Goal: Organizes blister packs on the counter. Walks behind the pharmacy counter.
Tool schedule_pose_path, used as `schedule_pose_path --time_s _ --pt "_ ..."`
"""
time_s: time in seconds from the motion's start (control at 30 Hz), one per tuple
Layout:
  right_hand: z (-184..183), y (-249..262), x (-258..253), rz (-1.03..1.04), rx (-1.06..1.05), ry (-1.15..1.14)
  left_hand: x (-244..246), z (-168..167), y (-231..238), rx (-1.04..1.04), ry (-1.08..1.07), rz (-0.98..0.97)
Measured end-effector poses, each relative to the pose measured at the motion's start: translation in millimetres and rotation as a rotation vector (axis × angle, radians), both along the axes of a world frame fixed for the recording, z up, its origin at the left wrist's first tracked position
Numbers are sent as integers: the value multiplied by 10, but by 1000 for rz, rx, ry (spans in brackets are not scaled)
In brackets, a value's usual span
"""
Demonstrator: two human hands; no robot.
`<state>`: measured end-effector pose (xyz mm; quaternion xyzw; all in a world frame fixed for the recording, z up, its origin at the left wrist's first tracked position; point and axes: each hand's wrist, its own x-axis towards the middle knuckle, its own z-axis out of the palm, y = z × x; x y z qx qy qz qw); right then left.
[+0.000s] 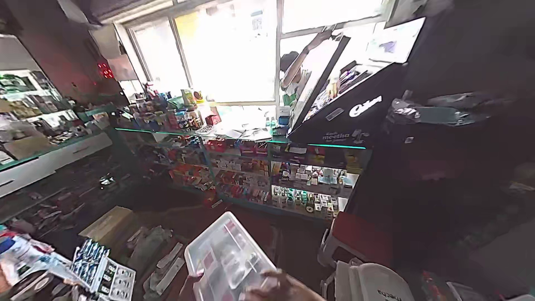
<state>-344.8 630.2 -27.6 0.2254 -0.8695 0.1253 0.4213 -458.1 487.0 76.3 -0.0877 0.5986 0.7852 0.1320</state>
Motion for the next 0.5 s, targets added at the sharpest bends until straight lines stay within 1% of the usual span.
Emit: schedule_pose_path --time_s 0.03,0.07,0.1,0.13,0.17,0.2,0.23,0.27,0.33,0.4,0.43,0.5 --pt "21 317 -204 -40 -143 15 -272 -32 257 49 44 -56" --pt "40 629 -414 -99 -312 30 -617 -204 461 134 87 -128" --pt "41 922 -618 -146 -526 -11 -1014 -457 647 202 120 -195" --pt "37 1209 -830 -165 -775 -102 -1366 -605 891 189 117 -236" --pt "35 1504 -1065 -134 -1051 -211 -1670 -681 1177 180 99 -273" --pt "13 1800 -1313 -49 -1328 -309 -1938 -723 1485 167 81 -310" --pt "-23 2069 -1562 22 -1549 -390 -2194 -768 1791 159 80 -347" --pt "-68 2330 -1809 82 -1656 -438 -2450 -823 2099 147 95 -391" --pt "-102 2856 -2327 125 -1677 -467 -2963 -888 2729 150 128 -432" --pt "-86 3420 -2872 114 -1708 -466 -3491 -916 3321 168 141 -460" --pt "-81 3705 -3164 92 -1728 -452 -3760 -929 3592 189 143 -474" --pt "-83 4258 -3809 86 -1757 -383 -4315 -906 4105 166 174 -469"
